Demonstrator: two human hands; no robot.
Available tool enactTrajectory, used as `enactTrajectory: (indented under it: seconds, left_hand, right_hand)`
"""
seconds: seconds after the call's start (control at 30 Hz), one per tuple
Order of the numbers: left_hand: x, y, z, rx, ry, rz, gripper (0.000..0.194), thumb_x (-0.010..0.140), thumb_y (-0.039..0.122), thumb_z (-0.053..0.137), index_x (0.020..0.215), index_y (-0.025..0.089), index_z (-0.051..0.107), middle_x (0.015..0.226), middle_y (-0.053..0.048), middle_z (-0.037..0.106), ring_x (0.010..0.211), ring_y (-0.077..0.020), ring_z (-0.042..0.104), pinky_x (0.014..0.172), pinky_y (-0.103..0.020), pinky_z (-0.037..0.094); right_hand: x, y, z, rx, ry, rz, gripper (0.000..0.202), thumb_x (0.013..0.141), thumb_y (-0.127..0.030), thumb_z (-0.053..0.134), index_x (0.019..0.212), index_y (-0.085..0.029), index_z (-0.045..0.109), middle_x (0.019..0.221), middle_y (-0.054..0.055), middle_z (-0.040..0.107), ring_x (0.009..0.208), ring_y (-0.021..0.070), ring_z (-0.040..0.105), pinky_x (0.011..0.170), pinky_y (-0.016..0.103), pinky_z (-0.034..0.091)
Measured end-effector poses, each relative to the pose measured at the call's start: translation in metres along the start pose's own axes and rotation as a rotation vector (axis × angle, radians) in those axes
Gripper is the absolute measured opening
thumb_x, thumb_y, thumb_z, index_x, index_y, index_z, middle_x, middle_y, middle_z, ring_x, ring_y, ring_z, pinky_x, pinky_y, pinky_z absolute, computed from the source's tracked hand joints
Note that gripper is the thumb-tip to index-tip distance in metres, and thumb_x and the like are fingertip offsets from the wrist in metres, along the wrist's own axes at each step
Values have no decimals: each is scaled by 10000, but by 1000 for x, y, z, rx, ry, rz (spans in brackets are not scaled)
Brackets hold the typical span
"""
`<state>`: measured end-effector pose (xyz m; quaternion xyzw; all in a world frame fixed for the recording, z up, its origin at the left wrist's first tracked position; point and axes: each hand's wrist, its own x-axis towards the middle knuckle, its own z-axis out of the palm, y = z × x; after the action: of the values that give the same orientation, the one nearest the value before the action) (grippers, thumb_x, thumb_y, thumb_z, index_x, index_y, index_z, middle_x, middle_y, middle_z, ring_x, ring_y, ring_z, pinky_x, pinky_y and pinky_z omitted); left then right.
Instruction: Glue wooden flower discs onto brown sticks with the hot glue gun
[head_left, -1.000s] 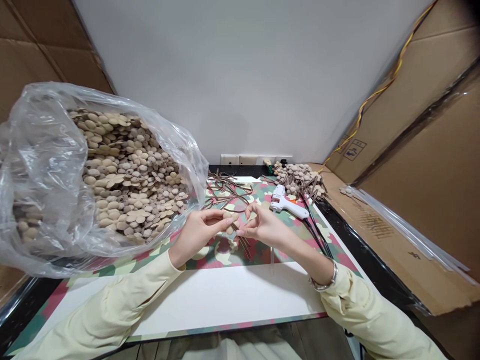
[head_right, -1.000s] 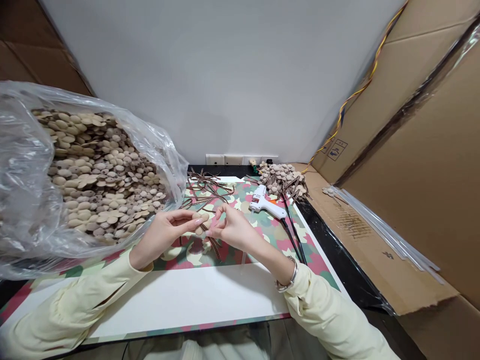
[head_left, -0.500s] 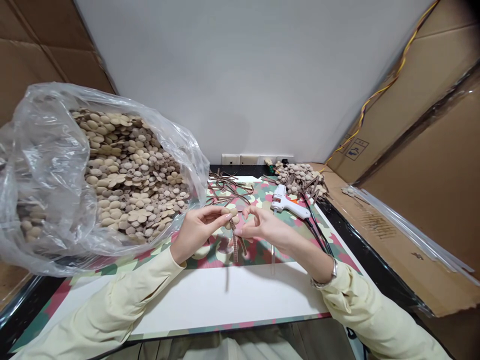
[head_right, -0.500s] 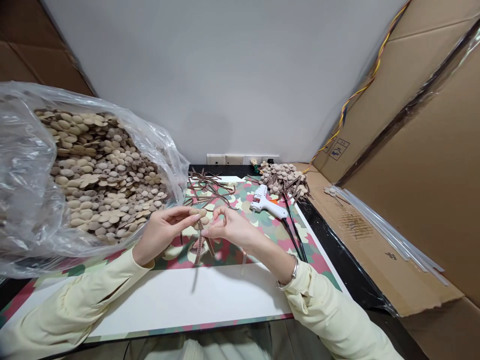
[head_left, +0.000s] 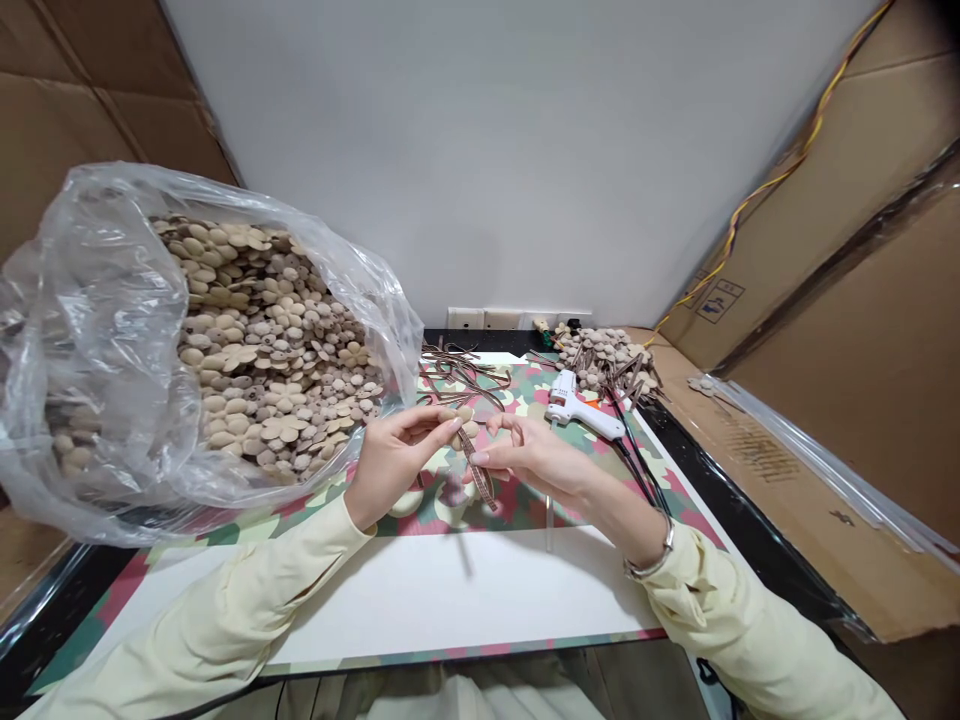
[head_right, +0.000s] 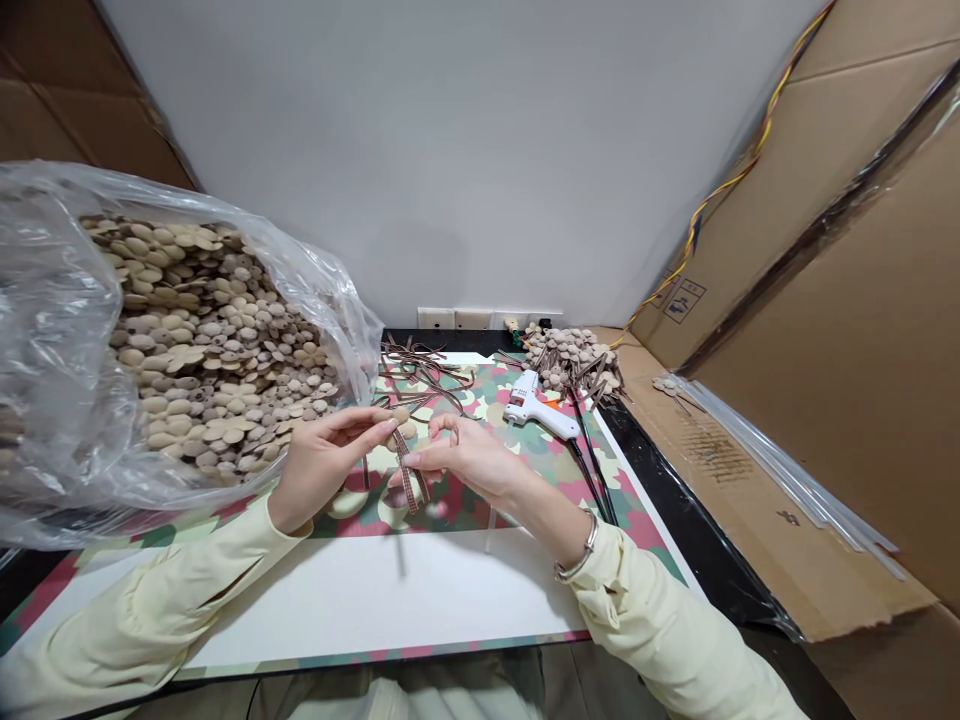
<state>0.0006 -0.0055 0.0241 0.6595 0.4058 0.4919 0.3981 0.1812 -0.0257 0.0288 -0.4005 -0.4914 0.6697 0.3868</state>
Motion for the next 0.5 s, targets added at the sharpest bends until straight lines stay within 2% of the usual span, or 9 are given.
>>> enactTrajectory:
  seconds: [0.1,0.2,0.37,0.5]
  left_hand:
    - [1,2,-1,-37,-39,-54,239,748,332,645,868,130,691,758,-50,716,685,-170,653,703,-267,529]
    - [3,1,-3,-46,-62,-80,256,733,350,658,858,130,693,749,-50,715,695,-178,653,701,-270,527]
    - [4,-3,-5,-52,-90,-103,233,706,329,687,846,143,696,763,-35,712,686,-155,641,650,-226,509]
    - [4,-1,-5,-77,-134,-133,227,712,325,684,837,136,694,781,-39,706,692,-139,617,641,-207,490]
  right_hand:
    - [-1,1,-1,-121,50,-28,375,674,-305,706,850,-216,387,603,-62,545,541,110,526,505,218,348]
    - [-4,-1,0,-236,26,-55,335,749,-339,629,871,-241,333,584,-70,566,478,105,495,479,212,327]
    - [-10,-8,4,-471,101,-213,250,780,-212,576,840,-232,334,616,-46,596,575,119,526,552,228,354]
    - [-10,-8,5,-538,106,-231,216,782,-166,533,829,-232,333,584,-54,591,551,115,485,554,234,342]
